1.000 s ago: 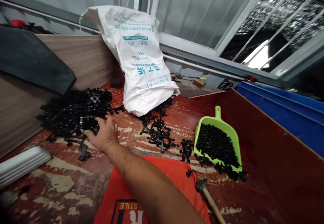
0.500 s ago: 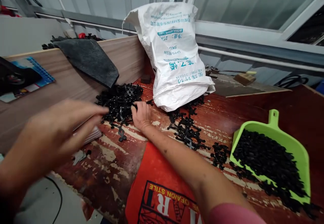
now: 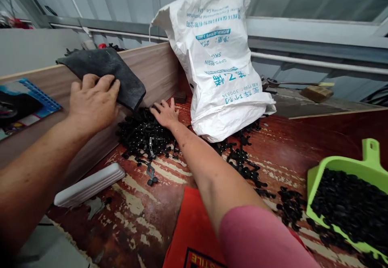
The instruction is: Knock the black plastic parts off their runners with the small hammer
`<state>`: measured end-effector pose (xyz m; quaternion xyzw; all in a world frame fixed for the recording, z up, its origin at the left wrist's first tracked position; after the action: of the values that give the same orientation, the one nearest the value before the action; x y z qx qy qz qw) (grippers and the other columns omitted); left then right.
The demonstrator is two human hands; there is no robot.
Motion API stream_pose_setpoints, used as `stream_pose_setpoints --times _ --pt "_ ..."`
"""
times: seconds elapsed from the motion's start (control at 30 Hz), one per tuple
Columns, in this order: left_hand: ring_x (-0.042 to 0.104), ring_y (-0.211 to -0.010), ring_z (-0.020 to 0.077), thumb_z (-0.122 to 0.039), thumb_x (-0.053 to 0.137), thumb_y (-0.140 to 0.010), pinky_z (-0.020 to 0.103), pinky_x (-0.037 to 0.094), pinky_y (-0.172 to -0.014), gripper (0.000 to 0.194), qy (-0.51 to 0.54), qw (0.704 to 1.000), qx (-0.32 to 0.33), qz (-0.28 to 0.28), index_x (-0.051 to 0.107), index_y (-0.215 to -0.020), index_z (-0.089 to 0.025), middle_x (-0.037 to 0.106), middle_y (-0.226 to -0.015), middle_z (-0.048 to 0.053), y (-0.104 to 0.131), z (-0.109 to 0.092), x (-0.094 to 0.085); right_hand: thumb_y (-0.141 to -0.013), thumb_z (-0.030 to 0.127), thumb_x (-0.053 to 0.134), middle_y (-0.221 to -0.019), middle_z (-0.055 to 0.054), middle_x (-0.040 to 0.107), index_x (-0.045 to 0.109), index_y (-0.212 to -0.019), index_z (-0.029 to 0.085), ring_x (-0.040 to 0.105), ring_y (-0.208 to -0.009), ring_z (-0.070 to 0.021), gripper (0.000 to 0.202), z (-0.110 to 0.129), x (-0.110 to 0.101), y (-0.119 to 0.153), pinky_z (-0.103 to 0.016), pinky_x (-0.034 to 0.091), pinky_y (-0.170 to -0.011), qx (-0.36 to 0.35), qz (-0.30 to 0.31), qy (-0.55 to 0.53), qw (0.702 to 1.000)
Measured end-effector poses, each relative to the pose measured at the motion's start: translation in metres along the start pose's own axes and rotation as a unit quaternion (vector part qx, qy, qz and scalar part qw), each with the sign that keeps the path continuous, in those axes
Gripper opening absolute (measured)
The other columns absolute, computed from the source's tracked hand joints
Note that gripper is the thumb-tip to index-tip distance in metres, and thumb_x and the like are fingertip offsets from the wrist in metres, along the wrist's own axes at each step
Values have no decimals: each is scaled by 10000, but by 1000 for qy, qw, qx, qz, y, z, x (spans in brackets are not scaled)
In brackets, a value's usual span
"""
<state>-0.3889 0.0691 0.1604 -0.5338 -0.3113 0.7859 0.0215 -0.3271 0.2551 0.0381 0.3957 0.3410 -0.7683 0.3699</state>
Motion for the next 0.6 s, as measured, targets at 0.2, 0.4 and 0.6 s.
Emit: stream_pose_setpoints --times 0.2,0.4,0.6 --pt "383 -1310 401 -149 409 -931 559 371 -967 487 -21 999 -17 20 521 -1404 -123 469 -1471 163 -25 -6 4 -959 588 478 -1424 -35 585 574 -1370 330 371 -1385 -334 495 35 14 34 -653 343 -1062 -82 72 -2 994" --pt "457 -1302 361 -261 568 -877 519 390 -1054 498 145 988 12 57 588 -1358 -133 497 -1456 177 37 -19 -36 -993 384 495 -1512 -77 495 460 -1480 217 407 -1380 -263 515 40 -47 100 -487 296 -1156 -128 42 -30 990" --pt "671 -798 162 -213 522 -896 238 494 -742 264 511 801 -6 311 758 -1009 -249 762 -876 -12 207 -102 -47 -988 274 506 -1055 -28 758 720 -1121 255 692 -930 -193 253 61 -132 221 -313 522 -832 -193 125 -59 971"
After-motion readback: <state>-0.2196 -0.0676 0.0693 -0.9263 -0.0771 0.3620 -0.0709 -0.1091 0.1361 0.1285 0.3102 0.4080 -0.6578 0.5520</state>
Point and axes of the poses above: each hand's wrist, its own y-axis away from the middle knuckle, its own x-axis out of the palm, z = x × y, the point moved 4 cm from there along -y, towards the middle knuckle
